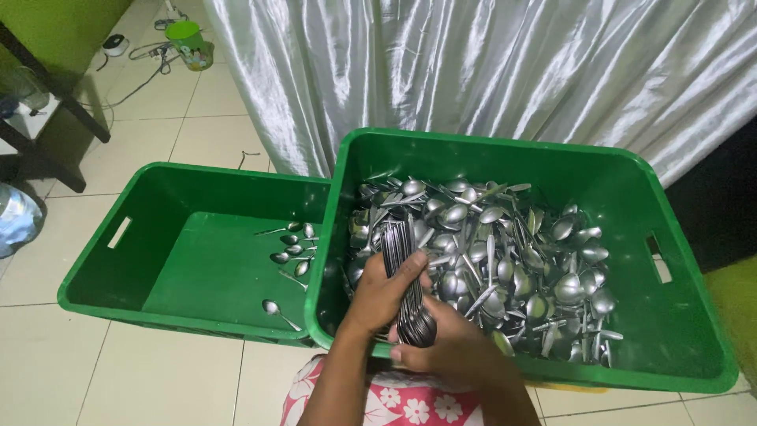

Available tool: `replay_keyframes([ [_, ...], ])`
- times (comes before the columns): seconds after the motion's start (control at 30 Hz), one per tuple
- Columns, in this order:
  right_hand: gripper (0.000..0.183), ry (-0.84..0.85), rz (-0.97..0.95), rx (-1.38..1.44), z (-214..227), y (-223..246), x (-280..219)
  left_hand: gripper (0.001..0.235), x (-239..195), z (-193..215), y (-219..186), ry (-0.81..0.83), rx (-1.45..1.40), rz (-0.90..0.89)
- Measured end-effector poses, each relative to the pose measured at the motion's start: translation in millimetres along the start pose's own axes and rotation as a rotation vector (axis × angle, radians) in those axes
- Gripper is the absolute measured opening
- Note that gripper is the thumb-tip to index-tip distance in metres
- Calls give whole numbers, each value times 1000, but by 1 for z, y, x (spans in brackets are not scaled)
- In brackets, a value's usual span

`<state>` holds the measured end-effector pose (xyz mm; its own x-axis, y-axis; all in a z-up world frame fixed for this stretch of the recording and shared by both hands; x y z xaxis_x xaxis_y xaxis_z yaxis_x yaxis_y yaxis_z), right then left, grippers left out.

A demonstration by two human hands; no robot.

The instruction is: The person sits on the floor and sorts a large pile of metal spoons in a green bin, separating them into smaller groups and moving some to an adjacent bin. The person then gathers a bundle of spoons and secures them with a rubber band.

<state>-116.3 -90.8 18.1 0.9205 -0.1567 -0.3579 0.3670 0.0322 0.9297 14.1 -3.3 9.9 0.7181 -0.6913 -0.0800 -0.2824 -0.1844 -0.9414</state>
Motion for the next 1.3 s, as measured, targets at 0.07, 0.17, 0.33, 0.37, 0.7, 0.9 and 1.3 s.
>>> replay_keyframes([
  [0.07,33,19,5,-41,-4,6,4,27,1,-3,-1,-47,56,-38],
  [0.17,39,54,18,-139,-7,19,5,30,1,-6,-9,-144,159,-88],
  [0.33,20,-79,638,-641,-16,9,11,45,3,-2,-17,-256,310,-142],
  [0.37,20,-58,499,-443,-15,-1,16,47,5,-1,-14,-211,219,-101],
  [0.7,22,-137,52,-229,-3,-27,-14,45,1,-37,15,553,-863,214],
  [0.9,41,-155,67,11,1,-33,-36,40,-20,-65,-6,74,-219,154],
  [1.3,15,-416,15,-164,18,-65,-57,41,-17,-98,32,207,-209,254],
])
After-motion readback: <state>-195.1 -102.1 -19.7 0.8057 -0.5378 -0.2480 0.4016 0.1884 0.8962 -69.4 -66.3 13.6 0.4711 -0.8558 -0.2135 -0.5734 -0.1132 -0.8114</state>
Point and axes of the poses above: each hand's wrist, its own x-axis towards the middle knuckle, its own z-axis out of the back of the hand, y = z × x, the point moved 2 cm from there along x, towards the middle knuckle, and after that the axes turned 7 degrees about -x, right-handed, at the moved point
